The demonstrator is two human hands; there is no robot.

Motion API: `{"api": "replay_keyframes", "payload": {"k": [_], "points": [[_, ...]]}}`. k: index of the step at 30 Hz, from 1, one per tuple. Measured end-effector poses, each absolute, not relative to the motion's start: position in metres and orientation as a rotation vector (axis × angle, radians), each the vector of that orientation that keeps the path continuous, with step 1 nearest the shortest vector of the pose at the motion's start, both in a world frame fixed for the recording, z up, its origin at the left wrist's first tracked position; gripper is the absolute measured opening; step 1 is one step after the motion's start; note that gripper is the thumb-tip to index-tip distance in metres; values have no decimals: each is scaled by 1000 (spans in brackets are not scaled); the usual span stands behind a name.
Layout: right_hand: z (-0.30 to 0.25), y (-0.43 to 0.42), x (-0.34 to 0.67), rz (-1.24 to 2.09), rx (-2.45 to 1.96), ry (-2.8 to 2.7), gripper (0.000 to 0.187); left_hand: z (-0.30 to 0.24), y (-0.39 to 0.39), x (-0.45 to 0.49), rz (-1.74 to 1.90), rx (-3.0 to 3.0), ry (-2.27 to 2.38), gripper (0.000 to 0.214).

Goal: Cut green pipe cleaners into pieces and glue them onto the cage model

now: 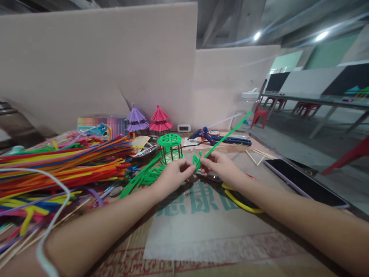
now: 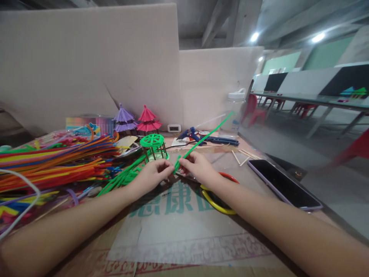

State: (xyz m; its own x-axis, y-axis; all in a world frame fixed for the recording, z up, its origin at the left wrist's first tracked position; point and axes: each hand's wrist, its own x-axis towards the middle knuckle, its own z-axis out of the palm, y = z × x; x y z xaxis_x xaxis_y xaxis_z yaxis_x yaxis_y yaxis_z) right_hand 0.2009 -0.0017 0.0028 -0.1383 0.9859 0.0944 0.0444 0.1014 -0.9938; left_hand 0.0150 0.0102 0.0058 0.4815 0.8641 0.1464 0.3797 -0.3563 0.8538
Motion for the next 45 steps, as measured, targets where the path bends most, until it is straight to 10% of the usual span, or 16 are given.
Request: {"api": "replay_keyframes", "payload": {"k": [45], "points": [[1, -13, 198, 1162, -1088, -1558, 29, 2, 14, 16, 613, 1770, 782, 22]]}}
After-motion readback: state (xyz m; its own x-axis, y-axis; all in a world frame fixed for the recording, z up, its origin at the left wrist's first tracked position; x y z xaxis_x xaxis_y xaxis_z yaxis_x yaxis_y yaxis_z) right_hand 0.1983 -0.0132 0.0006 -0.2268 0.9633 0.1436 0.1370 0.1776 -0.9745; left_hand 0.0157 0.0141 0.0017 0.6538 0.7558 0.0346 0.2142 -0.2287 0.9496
